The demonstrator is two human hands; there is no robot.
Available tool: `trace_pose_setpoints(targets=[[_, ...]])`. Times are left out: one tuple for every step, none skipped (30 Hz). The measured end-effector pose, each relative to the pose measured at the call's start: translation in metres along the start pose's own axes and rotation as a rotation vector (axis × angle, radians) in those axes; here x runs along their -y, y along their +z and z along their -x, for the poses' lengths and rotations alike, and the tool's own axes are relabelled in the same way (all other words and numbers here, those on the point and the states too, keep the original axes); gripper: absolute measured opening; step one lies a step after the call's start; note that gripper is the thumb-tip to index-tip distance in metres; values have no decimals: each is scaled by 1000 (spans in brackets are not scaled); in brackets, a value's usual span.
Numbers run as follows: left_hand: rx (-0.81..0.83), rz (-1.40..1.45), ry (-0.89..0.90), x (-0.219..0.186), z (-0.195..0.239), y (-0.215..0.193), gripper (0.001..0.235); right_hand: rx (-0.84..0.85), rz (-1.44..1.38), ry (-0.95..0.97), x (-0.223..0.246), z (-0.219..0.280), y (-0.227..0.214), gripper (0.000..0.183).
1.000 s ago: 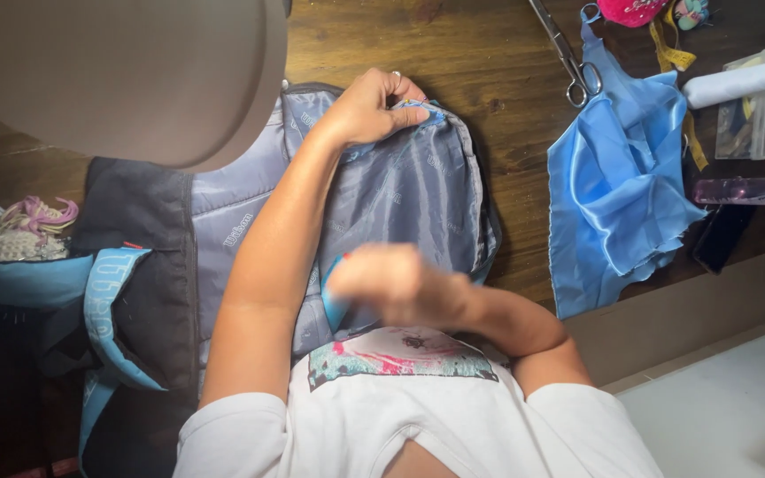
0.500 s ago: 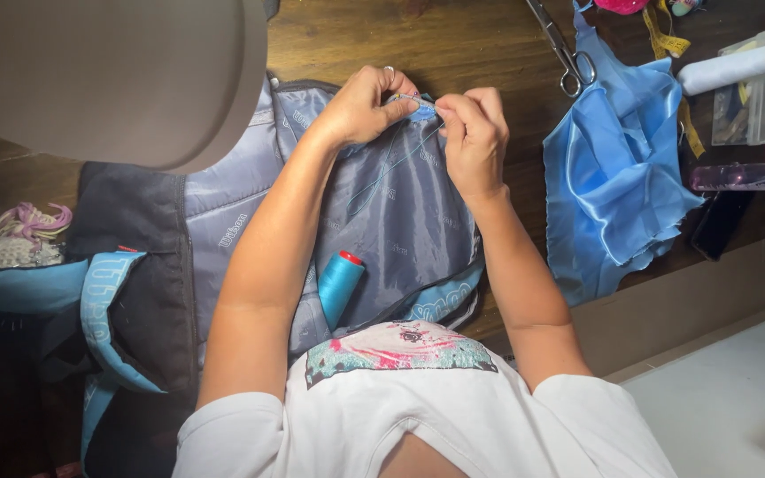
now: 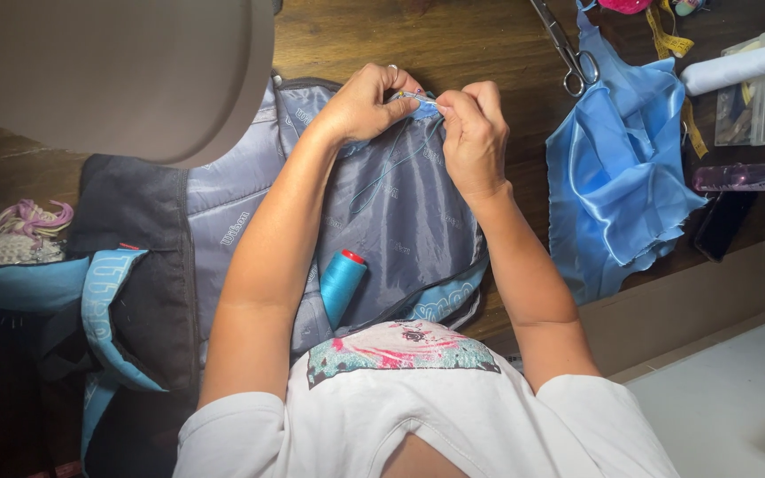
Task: The person sews a light blue fabric onto the interior lining of a black and blue backpack using a needle and thread, pulling the thread through the material several times.
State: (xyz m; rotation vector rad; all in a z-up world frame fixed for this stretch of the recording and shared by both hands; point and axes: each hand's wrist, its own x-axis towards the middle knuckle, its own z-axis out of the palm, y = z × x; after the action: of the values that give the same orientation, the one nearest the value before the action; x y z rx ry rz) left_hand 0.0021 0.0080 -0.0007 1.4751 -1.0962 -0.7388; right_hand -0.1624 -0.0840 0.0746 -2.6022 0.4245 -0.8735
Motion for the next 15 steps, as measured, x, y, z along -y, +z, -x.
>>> trace_pose_setpoints(targets=[[-4,-4,-4,0,0,0,13,7,-13,16,-1,1,0,13],[-8,-8,-8,0,0,1,13,14,-27,33,-2,1,-1,14],[-6,-9,-8,0,0,1,13,13,-27,34,-2,1,0,14],[-7,-9,-9,0,0,1,12,11,-21,29,-2,1,1,15],[-8,-9,-11,0,0,1,12,9,-15,25,-2,2,2,17],[-6,-9,-12,-1,-1,1,12,9,-15,27,-2,1,1,17],[-14,-20,-8,-1,0,1,14,7,-15,21,-1,1,1,17],[-22,-31,-4,-1,0,1,15,6,-16,15,0,1,1,17],[-22,-31,-3,-1,1,2,15,5,-15,15,1,1,0,17],[-26,-23,5,-1,1,2,15,0,-25,14,2,1,0,16],[-32,-14,14,-1,1,3,15,-6,-35,11,3,0,-1,15],[-33,-15,16,-1,-1,2,15,-7,-34,9,2,-2,0,15],[-29,-19,-4,0,0,2,15,-3,-23,7,1,-1,1,15],[-26,-24,-24,0,0,3,15,2,-13,4,1,0,1,16],[-25,-26,-20,1,-1,3,15,-2,-11,3,0,-1,2,16]])
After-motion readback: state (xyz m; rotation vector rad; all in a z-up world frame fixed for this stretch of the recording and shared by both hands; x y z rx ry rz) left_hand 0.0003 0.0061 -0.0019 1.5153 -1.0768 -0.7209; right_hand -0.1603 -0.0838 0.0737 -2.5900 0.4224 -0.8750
